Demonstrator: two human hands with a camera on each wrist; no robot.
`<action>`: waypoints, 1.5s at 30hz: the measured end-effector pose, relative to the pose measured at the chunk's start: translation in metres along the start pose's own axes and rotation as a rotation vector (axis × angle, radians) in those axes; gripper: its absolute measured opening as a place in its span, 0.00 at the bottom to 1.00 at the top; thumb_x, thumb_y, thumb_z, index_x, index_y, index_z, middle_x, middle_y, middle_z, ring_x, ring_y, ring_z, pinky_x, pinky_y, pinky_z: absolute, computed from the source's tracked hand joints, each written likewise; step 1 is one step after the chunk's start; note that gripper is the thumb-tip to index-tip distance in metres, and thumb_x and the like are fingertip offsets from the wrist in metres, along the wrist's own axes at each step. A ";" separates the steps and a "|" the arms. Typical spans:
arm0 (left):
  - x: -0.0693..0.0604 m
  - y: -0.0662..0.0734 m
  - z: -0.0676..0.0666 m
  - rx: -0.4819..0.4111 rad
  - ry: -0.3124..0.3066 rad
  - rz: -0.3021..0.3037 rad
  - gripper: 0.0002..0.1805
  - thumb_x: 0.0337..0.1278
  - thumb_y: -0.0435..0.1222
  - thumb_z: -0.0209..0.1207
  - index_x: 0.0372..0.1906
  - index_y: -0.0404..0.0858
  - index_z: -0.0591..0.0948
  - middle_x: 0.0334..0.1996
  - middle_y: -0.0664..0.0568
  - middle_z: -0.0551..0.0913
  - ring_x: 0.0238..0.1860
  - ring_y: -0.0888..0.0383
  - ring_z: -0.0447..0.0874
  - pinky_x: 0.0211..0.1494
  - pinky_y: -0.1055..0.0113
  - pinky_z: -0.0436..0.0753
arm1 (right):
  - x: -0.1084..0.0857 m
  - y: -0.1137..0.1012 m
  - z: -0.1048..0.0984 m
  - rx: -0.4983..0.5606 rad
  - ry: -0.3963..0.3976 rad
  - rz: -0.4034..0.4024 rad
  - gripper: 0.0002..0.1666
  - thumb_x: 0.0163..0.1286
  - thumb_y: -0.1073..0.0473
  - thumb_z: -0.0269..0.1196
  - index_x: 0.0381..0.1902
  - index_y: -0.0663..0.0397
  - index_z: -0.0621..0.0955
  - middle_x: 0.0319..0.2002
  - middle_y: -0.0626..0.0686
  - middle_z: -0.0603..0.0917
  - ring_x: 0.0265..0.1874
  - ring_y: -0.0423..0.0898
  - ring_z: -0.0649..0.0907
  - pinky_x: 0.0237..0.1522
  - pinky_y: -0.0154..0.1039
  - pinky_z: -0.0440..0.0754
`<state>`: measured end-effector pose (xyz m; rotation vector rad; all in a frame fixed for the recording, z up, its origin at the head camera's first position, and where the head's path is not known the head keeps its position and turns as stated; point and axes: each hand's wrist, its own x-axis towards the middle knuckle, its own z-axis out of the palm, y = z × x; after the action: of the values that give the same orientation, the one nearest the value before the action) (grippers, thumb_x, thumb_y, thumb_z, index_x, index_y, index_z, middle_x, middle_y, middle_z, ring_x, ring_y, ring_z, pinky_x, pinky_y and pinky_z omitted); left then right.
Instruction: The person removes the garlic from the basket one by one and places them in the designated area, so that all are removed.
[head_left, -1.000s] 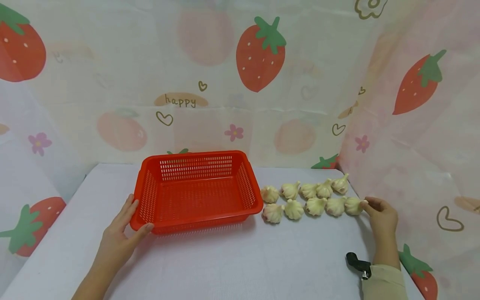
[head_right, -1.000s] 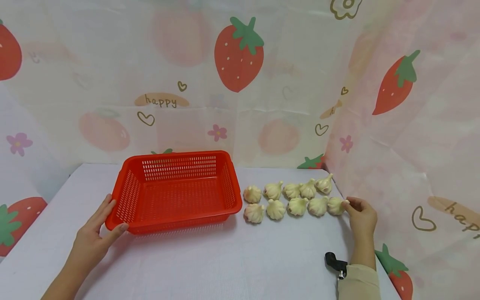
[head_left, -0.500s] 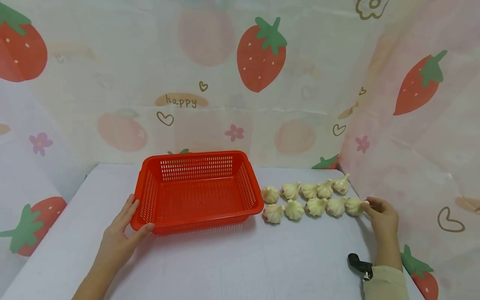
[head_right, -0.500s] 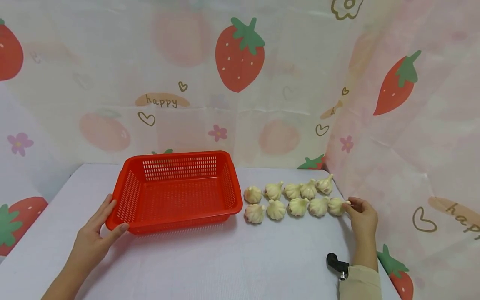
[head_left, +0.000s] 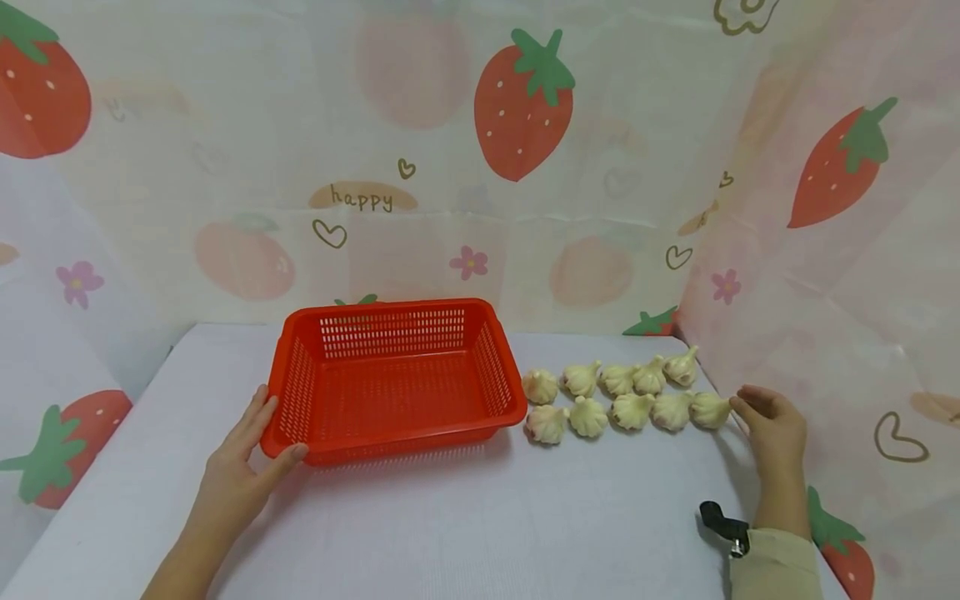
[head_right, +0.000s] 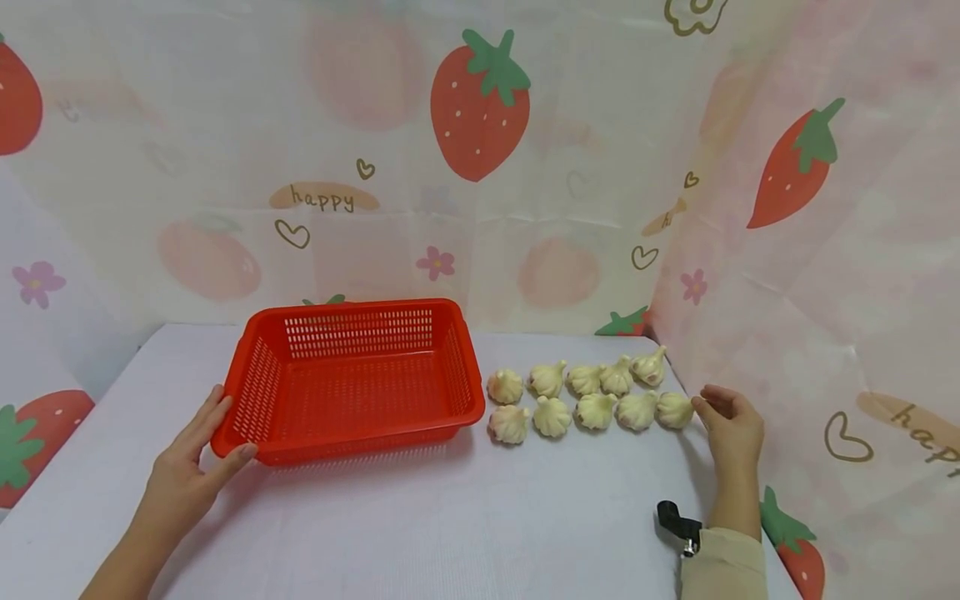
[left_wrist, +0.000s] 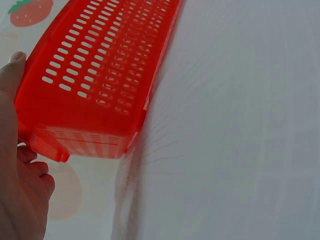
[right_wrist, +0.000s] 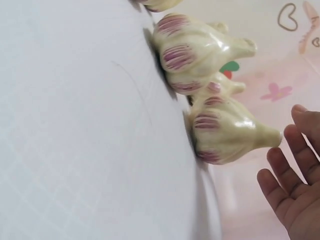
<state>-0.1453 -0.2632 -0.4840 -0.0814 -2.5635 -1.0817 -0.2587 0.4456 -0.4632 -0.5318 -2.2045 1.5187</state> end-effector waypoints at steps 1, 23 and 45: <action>0.000 0.001 -0.001 0.002 0.001 0.001 0.48 0.63 0.50 0.68 0.82 0.47 0.58 0.83 0.53 0.53 0.81 0.43 0.53 0.64 0.29 0.71 | 0.000 -0.001 -0.001 0.008 0.007 -0.003 0.19 0.68 0.60 0.71 0.55 0.57 0.84 0.33 0.26 0.83 0.38 0.25 0.80 0.39 0.16 0.76; 0.000 -0.003 0.003 -0.010 0.001 0.005 0.47 0.63 0.50 0.69 0.82 0.47 0.58 0.83 0.55 0.52 0.81 0.42 0.53 0.67 0.30 0.69 | -0.001 0.006 -0.002 -0.088 -0.016 0.027 0.24 0.70 0.54 0.70 0.62 0.54 0.82 0.41 0.27 0.84 0.41 0.24 0.78 0.40 0.18 0.75; -0.001 -0.002 0.002 -0.011 -0.007 -0.003 0.48 0.64 0.50 0.68 0.82 0.50 0.56 0.83 0.55 0.50 0.81 0.41 0.52 0.67 0.30 0.67 | 0.000 0.008 0.009 0.005 0.032 -0.062 0.19 0.69 0.63 0.69 0.58 0.56 0.85 0.35 0.29 0.85 0.38 0.26 0.80 0.38 0.17 0.76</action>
<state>-0.1456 -0.2634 -0.4865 -0.0837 -2.5645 -1.0989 -0.2631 0.4416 -0.4735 -0.4782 -2.1725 1.4737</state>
